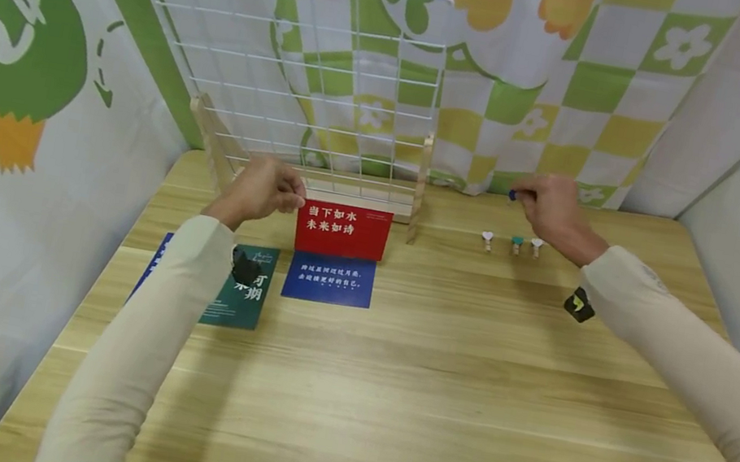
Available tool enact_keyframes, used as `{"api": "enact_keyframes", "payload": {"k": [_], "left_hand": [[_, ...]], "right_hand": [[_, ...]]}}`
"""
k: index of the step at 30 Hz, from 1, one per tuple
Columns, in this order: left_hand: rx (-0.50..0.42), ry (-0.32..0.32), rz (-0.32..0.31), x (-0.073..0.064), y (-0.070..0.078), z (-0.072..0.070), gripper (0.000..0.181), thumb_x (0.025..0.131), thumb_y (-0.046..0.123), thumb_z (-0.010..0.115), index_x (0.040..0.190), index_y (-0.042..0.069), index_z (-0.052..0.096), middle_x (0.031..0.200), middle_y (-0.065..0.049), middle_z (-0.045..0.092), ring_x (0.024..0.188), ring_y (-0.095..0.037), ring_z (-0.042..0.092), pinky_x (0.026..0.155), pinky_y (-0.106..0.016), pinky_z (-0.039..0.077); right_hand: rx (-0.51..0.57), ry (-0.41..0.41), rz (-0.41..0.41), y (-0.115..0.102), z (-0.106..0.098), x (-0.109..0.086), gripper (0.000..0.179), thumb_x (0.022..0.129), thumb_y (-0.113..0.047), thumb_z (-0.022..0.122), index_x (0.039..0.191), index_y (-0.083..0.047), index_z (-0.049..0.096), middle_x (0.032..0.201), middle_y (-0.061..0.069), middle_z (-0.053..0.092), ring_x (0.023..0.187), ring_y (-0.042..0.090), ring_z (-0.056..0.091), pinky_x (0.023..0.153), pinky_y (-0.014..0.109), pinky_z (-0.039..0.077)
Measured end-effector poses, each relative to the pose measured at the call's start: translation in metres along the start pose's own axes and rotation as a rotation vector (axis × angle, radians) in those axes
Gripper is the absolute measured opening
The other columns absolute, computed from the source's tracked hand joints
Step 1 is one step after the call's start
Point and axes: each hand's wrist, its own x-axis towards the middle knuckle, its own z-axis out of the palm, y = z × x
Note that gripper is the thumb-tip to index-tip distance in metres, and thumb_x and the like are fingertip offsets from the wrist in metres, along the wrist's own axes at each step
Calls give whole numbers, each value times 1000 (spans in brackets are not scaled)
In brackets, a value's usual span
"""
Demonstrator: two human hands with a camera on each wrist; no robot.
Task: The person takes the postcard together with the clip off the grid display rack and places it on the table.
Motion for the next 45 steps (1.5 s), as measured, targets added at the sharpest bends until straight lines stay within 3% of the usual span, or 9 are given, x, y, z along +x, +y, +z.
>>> {"api": "enact_keyframes", "payload": {"k": [5, 10, 15, 22, 26, 29, 34, 45], "left_hand": [[-10, -86, -16, -5, 0, 0, 6, 91, 6, 69, 88, 1, 70, 84, -16, 72, 74, -25, 67, 70, -37, 57], [-28, -160, -10, -10, -2, 0, 6, 91, 6, 69, 89, 1, 70, 85, -16, 72, 75, -23, 68, 71, -35, 59], [-52, -227, -43, -19, -5, 0, 6, 92, 8, 69, 90, 3, 71, 85, -14, 72, 77, -25, 69, 72, -35, 59], [-87, -308, -71, -30, -9, 5, 5, 91, 8, 70, 92, 4, 71, 92, -19, 72, 78, -25, 68, 74, -36, 59], [-130, -319, -72, -35, -12, 11, 5, 89, 6, 71, 91, 1, 70, 90, -19, 71, 75, -29, 65, 70, -32, 58], [-158, -319, -78, -39, -15, 17, 7, 89, 6, 71, 90, -1, 70, 88, -18, 71, 75, -31, 65, 71, -37, 58], [-181, -336, -112, -44, -20, 26, 5, 91, 6, 69, 92, 2, 71, 90, -19, 72, 79, -30, 66, 79, -47, 58], [-206, -323, -187, -60, -26, 38, 4, 89, 7, 72, 88, 3, 72, 86, -15, 72, 78, -31, 66, 77, -46, 58]], "right_hand": [[4, -75, 59, 23, -1, -8, 22, 95, 3, 52, 104, 9, 72, 104, 29, 70, 90, 39, 68, 76, 48, 56], [6, -126, 64, 43, -4, -16, 20, 95, 1, 57, 106, 7, 72, 99, 27, 72, 75, 31, 67, 63, 38, 49], [6, -189, 42, 64, -8, -24, 18, 93, -1, 61, 105, 6, 73, 98, 24, 73, 83, 35, 67, 72, 45, 52], [-42, -268, 87, 93, -11, -37, 16, 92, -4, 63, 101, 4, 74, 100, 24, 73, 89, 41, 67, 85, 55, 49], [-55, -295, 94, 102, -10, -41, 16, 91, -3, 63, 100, 5, 74, 99, 24, 73, 91, 44, 66, 90, 57, 44], [-70, -316, 90, 107, -7, -42, 16, 90, -2, 63, 99, 6, 73, 101, 26, 72, 95, 46, 64, 93, 59, 43], [-87, -336, 67, 116, -2, -44, 14, 88, 0, 65, 96, 6, 74, 97, 25, 72, 93, 45, 65, 86, 57, 49], [-86, -368, 64, 121, 4, -44, 16, 87, -1, 64, 97, 5, 75, 102, 26, 72, 100, 46, 64, 89, 56, 48]]}}
